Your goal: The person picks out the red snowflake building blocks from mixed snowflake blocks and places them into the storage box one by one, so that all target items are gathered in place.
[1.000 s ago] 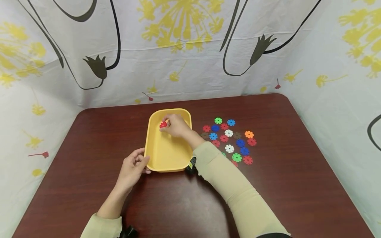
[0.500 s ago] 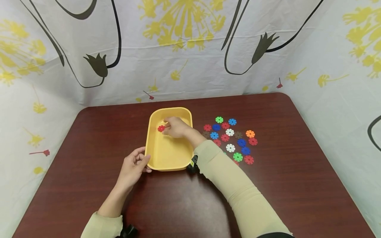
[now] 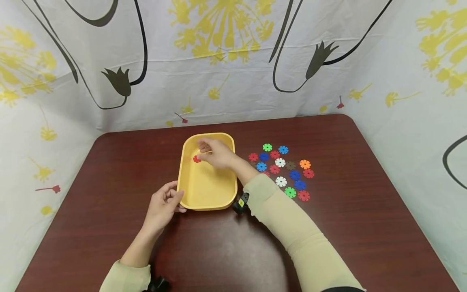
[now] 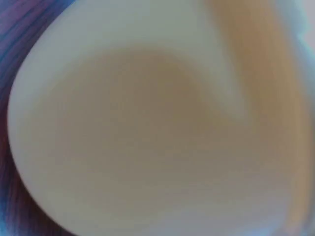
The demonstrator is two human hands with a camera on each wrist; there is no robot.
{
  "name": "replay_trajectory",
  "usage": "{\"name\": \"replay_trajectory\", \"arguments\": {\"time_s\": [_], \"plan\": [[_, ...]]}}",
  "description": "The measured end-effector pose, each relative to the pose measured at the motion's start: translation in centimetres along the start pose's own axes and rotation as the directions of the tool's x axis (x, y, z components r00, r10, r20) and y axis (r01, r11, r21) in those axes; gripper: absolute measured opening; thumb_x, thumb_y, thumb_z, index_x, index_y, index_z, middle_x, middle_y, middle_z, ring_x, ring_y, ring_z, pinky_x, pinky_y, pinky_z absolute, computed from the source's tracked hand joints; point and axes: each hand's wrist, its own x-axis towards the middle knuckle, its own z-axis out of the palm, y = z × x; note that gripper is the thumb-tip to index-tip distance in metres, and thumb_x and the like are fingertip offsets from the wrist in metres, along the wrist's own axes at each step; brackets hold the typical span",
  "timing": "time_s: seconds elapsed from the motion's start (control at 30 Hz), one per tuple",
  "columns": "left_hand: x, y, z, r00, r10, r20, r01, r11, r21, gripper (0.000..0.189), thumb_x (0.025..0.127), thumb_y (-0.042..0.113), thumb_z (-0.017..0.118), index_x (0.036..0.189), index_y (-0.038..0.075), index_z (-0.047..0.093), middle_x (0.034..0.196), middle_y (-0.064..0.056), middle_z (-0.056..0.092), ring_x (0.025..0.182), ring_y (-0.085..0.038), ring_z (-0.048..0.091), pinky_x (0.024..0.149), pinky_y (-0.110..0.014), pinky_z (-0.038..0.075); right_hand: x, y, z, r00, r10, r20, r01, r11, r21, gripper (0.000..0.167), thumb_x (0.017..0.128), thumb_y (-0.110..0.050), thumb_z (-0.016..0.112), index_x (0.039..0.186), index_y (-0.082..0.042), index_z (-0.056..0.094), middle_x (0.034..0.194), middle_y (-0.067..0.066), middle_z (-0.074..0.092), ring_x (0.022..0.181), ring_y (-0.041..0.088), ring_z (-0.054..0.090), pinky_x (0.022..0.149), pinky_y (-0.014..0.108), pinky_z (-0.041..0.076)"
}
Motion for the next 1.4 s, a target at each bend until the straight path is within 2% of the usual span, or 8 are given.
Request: {"name": "replay_trajectory", "arguments": {"time_s": [0.17, 0.6, 0.83, 1.0, 1.17, 1.4], "plan": [[0.0, 0.0, 0.1, 1.0, 0.011, -0.006, -0.011, 1.0, -0.003, 0.043, 0.1, 0.004, 0.061, 0.14, -0.009, 0.049, 0.087, -0.023, 0.062, 0.059, -0.017, 0.067, 0.057, -0.033, 0.064, -1.3, -0.2, -0.8, 0.997, -0.041, -0.066, 0.043, 0.999, 0.028, 0.046, 0.1, -0.012, 0.064, 0.142, 0.004, 0.051, 0.131, 0.021, 0.061, 0.118, 0.026, 0.06, 0.105, 0.038, 0.053], [-0.3, 0.0, 0.1, 1.0, 0.005, -0.01, -0.005, 1.0, 0.018, 0.044, 0.101, 0.006, 0.06, 0.141, -0.009, 0.048, 0.092, -0.027, 0.064, 0.06, -0.017, 0.068, 0.058, -0.031, 0.064, -4.4, 0.5, -2.3, 0.98, -0.051, -0.193, 0.044, 0.998, -0.038, 0.043, 0.099, -0.016, 0.068, 0.137, 0.002, 0.057, 0.124, 0.02, 0.066, 0.112, 0.024, 0.065, 0.099, 0.04, 0.057], [-0.1, -0.2, 0.1, 1.0, 0.023, -0.012, -0.022, 0.999, 0.035, 0.044, 0.101, 0.004, 0.06, 0.141, -0.009, 0.048, 0.091, -0.027, 0.063, 0.06, -0.018, 0.068, 0.058, -0.032, 0.064, -6.0, 1.4, -3.2, 0.962, -0.081, -0.261, 0.065, 0.996, -0.069, 0.038, 0.099, -0.015, 0.068, 0.133, -0.002, 0.06, 0.123, 0.019, 0.067, 0.108, 0.023, 0.067, 0.093, 0.04, 0.059], [0.2, -0.3, 0.2, 1.0, 0.02, -0.008, -0.02, 0.999, 0.037, 0.043, 0.101, 0.003, 0.059, 0.141, -0.009, 0.048, 0.09, -0.026, 0.063, 0.06, -0.018, 0.068, 0.058, -0.033, 0.064, -6.8, 2.2, -3.9, 0.955, -0.102, -0.28, 0.085, 0.994, -0.074, 0.038, 0.099, -0.014, 0.068, 0.132, 0.003, 0.06, 0.122, 0.02, 0.067, 0.106, 0.024, 0.066, 0.091, 0.04, 0.06], [0.1, -0.4, 0.2, 1.0, 0.001, -0.001, -0.001, 0.999, 0.041, 0.044, 0.101, 0.005, 0.06, 0.142, -0.006, 0.048, 0.09, -0.025, 0.063, 0.06, -0.02, 0.068, 0.059, -0.034, 0.064, -7.5, 3.0, -4.7, 0.951, -0.096, -0.294, 0.072, 0.993, -0.091, 0.037, 0.098, -0.012, 0.069, 0.13, 0.004, 0.061, 0.117, 0.018, 0.068, 0.102, 0.024, 0.067, 0.088, 0.04, 0.06], [0.2, -0.5, 0.1, 1.0, 0.004, -0.017, -0.003, 0.998, 0.064, 0.043, 0.1, 0.007, 0.062, 0.14, -0.004, 0.051, 0.085, -0.021, 0.062, 0.059, -0.019, 0.063, 0.048, -0.027, 0.058, -8.7, 3.5, -5.7, 0.947, -0.067, -0.313, 0.021, 0.989, -0.148, 0.036, 0.098, -0.015, 0.069, 0.129, 0.0, 0.062, 0.114, 0.011, 0.068, 0.1, 0.023, 0.066, 0.086, 0.04, 0.06]]}}
